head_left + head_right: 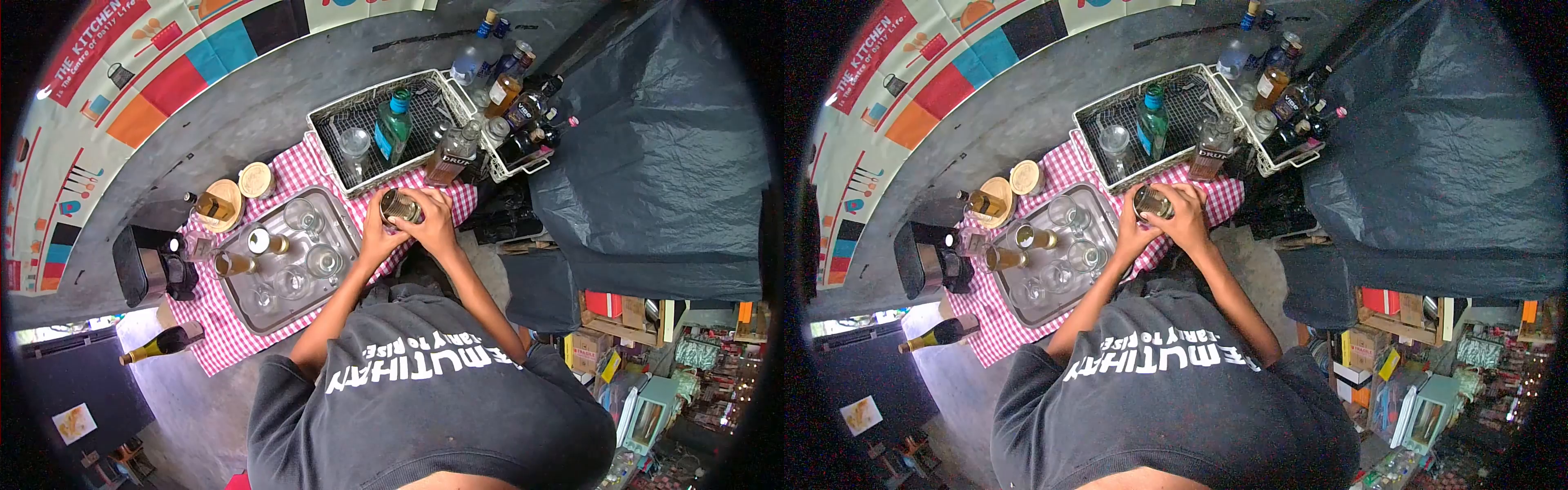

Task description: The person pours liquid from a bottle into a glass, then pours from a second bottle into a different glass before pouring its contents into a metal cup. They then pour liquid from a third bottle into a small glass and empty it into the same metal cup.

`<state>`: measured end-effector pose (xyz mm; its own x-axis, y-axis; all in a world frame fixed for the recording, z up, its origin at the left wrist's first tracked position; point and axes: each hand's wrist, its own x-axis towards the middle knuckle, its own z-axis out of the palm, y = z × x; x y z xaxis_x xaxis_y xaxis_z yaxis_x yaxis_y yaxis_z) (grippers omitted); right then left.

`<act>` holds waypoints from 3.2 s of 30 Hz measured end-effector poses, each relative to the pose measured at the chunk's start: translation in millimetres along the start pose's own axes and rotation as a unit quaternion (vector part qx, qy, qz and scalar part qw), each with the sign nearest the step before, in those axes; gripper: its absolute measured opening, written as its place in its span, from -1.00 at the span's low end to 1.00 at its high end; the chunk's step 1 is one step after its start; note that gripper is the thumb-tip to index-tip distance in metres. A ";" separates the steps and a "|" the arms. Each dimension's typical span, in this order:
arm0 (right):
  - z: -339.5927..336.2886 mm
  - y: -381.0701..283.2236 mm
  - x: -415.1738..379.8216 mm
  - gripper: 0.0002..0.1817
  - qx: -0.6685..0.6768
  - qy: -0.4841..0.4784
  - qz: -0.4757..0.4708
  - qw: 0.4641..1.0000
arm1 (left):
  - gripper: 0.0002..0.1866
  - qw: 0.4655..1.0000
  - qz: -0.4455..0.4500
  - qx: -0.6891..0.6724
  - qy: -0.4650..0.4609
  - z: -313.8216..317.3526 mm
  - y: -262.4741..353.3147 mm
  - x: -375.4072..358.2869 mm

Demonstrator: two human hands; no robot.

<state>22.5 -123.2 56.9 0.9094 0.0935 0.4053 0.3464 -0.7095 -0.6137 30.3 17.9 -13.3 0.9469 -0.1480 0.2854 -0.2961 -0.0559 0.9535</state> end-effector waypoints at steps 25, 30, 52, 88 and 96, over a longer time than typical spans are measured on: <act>6.8 -6.0 3.7 -0.42 0.006 0.011 0.000 1.000 | -0.02 1.000 0.000 -0.018 0.008 -4.4 0.7 2.9; 8.8 -3.9 3.8 -0.42 0.004 0.009 -0.004 1.000 | -0.03 1.000 -0.014 -0.012 0.004 -4.9 -3.7 3.0; 11.4 -6.8 -3.8 -0.42 0.015 0.019 0.013 1.000 | -0.01 1.000 -0.004 -0.001 0.003 -6.3 -11.5 -3.7; -10.5 -0.8 -11.5 -0.47 0.005 0.004 0.015 1.000 | -0.09 0.999 0.022 0.035 0.001 12.4 3.0 -6.0; -6.4 3.3 -11.5 -0.45 0.014 0.005 0.004 1.000 | -0.01 0.999 0.007 0.040 -0.015 10.5 -3.6 -7.7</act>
<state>11.7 -131.0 54.6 0.9102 0.0805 0.4063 0.3449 -0.6906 -0.6357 22.8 8.9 -19.9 0.9388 -0.1788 0.2943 -0.3192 -0.1313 0.9385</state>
